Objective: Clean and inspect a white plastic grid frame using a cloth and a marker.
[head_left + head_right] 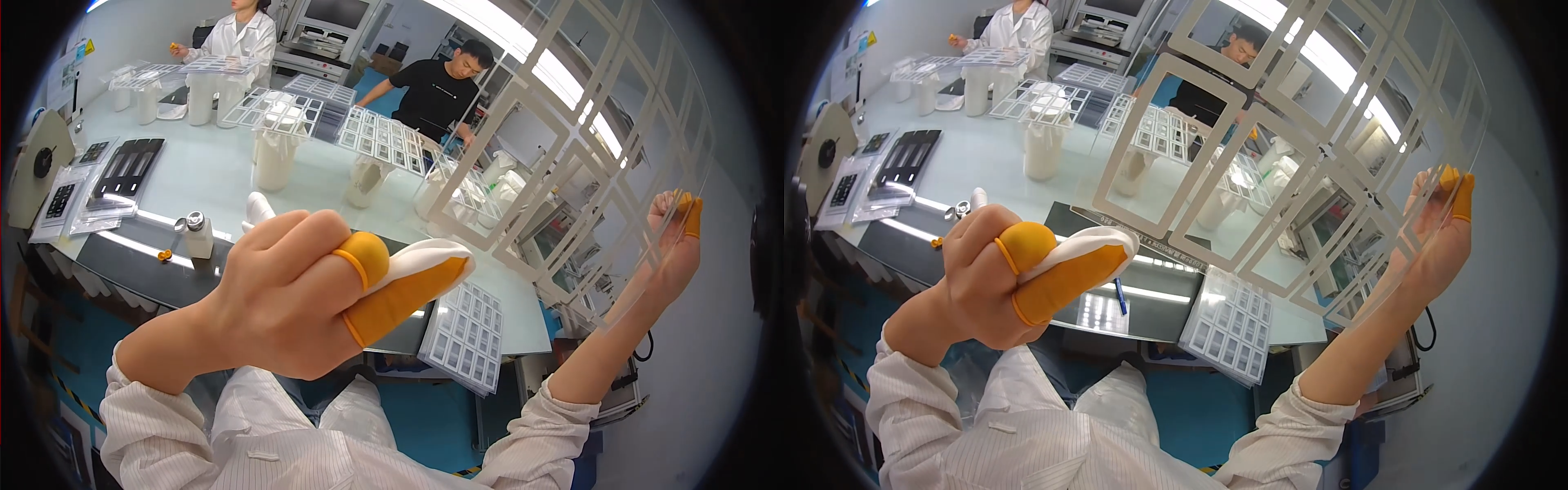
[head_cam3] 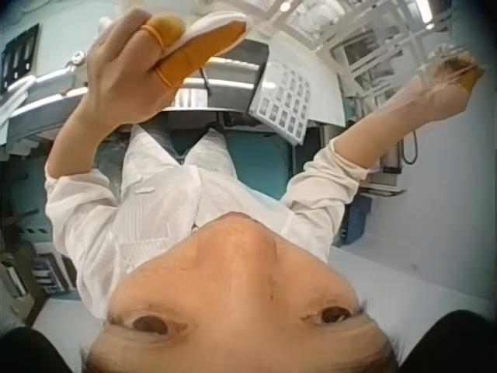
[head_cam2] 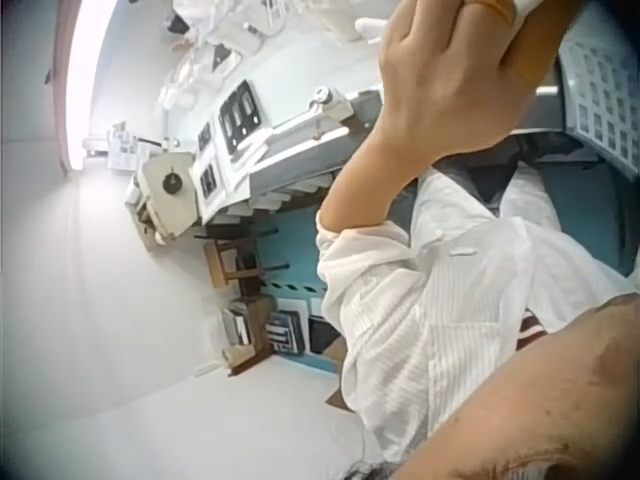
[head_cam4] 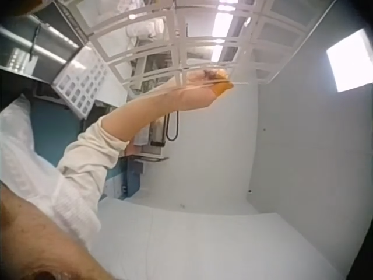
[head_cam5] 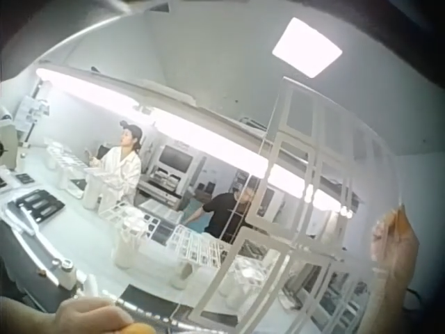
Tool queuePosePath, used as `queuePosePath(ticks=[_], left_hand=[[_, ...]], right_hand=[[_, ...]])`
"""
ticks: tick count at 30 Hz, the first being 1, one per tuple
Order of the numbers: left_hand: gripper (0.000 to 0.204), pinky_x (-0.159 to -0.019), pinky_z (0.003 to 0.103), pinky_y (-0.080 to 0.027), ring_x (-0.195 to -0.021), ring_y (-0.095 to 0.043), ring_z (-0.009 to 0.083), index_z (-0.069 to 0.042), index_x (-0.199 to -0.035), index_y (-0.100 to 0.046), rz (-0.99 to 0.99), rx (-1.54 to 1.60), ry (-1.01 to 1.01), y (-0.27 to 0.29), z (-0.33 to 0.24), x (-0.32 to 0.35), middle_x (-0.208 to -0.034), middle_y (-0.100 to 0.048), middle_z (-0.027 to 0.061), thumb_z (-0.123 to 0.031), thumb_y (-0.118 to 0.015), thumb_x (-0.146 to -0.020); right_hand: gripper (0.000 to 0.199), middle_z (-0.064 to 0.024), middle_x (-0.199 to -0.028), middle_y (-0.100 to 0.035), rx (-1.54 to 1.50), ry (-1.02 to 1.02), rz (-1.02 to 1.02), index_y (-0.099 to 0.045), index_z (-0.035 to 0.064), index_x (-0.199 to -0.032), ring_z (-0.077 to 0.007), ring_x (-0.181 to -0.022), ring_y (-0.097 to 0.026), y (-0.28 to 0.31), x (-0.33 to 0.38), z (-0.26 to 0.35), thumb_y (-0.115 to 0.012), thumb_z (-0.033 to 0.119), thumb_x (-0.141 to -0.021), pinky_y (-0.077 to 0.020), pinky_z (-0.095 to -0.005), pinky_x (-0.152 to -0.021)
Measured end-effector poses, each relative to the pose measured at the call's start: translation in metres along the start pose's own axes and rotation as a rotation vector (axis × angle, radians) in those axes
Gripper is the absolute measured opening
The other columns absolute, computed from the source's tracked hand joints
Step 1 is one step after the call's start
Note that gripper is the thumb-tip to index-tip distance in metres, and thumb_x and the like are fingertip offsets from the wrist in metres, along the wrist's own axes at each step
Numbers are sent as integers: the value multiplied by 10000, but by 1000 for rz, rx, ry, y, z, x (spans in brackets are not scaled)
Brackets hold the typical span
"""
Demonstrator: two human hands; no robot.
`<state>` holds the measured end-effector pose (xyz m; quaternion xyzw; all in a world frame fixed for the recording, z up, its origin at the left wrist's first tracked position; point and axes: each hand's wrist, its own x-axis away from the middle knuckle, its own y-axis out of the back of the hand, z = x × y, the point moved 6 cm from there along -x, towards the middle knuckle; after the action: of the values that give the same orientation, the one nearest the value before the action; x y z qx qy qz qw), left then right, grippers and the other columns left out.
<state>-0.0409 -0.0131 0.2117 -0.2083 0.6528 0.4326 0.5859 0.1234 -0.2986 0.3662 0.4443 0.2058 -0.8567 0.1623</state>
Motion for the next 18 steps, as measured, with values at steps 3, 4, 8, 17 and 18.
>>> queuePosePath(ticks=[3,4,8,17,18], left_hand=[[253,-432,214,-343,-549,-439,146,15,-813,-583,0,116,57,3,6,2,-689,-473,47,-34,-658,-577],[279,-453,214,-347,-551,-441,166,24,-840,-578,-44,204,73,7,8,2,-706,-474,57,3,-614,-565],[349,-520,221,-391,-620,-492,204,49,-906,-553,-1,127,-71,18,6,-1,-783,-504,94,-3,-567,-562],[531,-670,214,-458,-836,-545,123,38,-1168,-383,-145,1127,676,-11,51,-6,-1020,-509,127,-279,-561,-781],[536,-664,215,-464,-831,-549,131,29,-1179,-371,-96,1360,633,-23,48,-10,-1034,-501,122,-283,-555,-784]], right_hand=[[205,-77,-779,-515,84,75,-300,-527,-12,-870,-157,-763,-488,10,4,-7,-471,183,-843,-363,-261,-787],[205,-77,-779,-515,83,76,-299,-527,-12,-870,-157,-763,-488,6,5,-8,-471,183,-843,-363,-261,-787],[228,-85,-811,-531,185,82,-380,-527,-16,-892,-163,-794,-515,10,5,-4,-470,199,-842,-368,-286,-846],[218,-83,-815,-532,159,65,-293,-535,-13,-885,-159,-792,-517,15,6,-6,-471,190,-840,-384,-286,-827],[216,-81,-816,-533,94,45,-233,-538,-13,-879,-158,-795,-516,15,3,-9,-469,188,-840,-381,-292,-832]])
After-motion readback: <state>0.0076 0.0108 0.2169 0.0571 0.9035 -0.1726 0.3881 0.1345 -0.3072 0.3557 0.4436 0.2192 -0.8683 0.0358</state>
